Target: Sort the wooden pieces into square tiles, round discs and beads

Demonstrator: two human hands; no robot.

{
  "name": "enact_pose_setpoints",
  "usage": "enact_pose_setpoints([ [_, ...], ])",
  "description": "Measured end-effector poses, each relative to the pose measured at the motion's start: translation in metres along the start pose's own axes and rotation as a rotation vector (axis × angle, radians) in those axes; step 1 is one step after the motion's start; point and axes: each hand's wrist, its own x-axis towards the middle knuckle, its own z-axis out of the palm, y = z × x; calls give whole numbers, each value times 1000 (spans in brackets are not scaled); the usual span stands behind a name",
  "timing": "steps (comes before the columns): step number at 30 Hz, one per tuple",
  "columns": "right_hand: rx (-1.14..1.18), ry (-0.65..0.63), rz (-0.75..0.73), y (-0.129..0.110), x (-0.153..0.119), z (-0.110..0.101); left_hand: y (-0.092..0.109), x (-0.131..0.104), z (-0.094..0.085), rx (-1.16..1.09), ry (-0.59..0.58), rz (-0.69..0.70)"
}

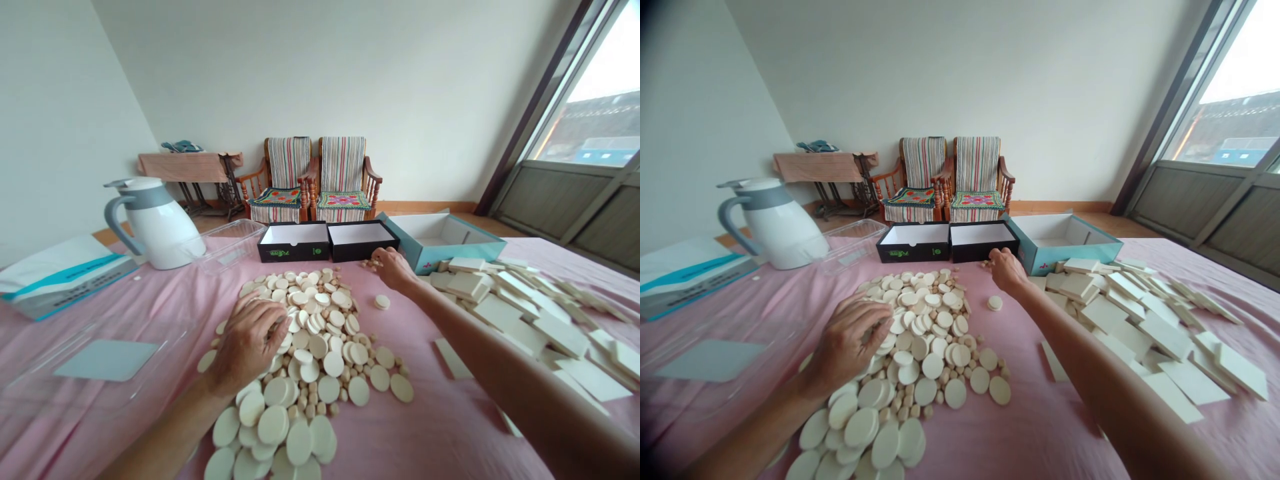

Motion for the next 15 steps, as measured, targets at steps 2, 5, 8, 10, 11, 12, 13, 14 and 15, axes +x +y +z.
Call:
enact_pose_setpoints([
  [2,17,-24,-35,-2,-4,-3,0,0,0,0,1,1],
  [5,62,-104,-124,-9,-12,-6,0,0,1,2,1,4],
  [8,114,-209,-216,-18,-24,-9,0,0,1,4,1,2],
  [10,155,-290,-278,-26,-33,-10,0,0,1,3,-2,0],
  [11,177,-333,-307,-30,-38,-11,0,-1,1,2,-4,0],
  [12,192,-363,-330,-34,-42,-11,0,-1,0,2,-6,1],
  [13,197,-374,-343,-38,-46,-12,-1,-1,0,1,-7,2],
  [14,195,-366,-348,-42,-50,-12,-1,-1,1,0,-8,2],
  [15,189,-341,-346,-45,-53,-12,-1,-1,1,-2,-8,2],
])
